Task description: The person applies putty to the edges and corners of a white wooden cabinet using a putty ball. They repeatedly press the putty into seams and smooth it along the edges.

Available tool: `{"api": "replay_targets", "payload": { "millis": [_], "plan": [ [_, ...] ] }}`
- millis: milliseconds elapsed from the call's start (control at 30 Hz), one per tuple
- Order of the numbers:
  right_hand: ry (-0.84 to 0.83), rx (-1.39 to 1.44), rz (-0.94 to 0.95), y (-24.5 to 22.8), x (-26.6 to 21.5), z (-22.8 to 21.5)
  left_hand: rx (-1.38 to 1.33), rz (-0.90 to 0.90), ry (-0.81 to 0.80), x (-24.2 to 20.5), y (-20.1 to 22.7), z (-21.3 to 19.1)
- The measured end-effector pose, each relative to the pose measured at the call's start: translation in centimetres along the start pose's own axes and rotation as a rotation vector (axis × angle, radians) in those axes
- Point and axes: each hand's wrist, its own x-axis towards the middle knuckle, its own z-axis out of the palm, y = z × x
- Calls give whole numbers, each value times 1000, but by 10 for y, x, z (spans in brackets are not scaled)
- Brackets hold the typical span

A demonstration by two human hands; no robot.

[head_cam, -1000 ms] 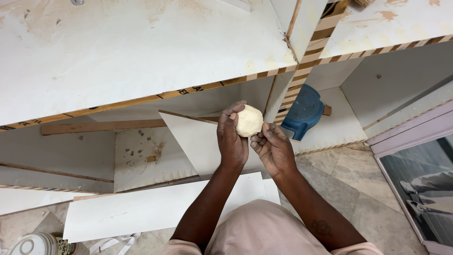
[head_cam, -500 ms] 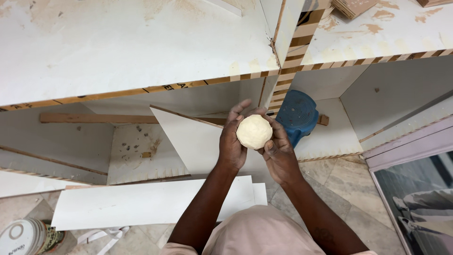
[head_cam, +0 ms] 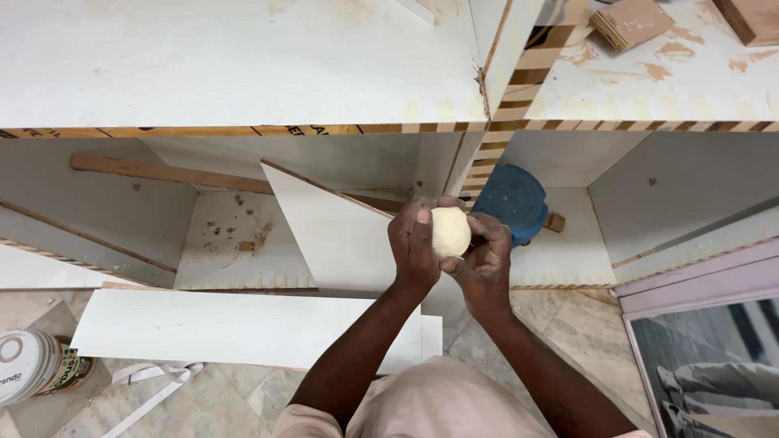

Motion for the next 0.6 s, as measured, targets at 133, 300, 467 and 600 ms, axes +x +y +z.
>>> {"api": "replay_targets", "payload": {
  "millis": [133,300,467,600],
  "plan": [
    [65,-50,-19,10,3,6,228,107,-159,14,17,-17],
    [-36,-211,-2,-9,32,16,304,-21,-297,31,24,-44],
    [-139,-909,-90,-56,107,31,250,-153,-263,56,21,-87],
    [-181,-1234,-238,-57,180,47,244,-194,-255,78,16,-111]
  ]
}}
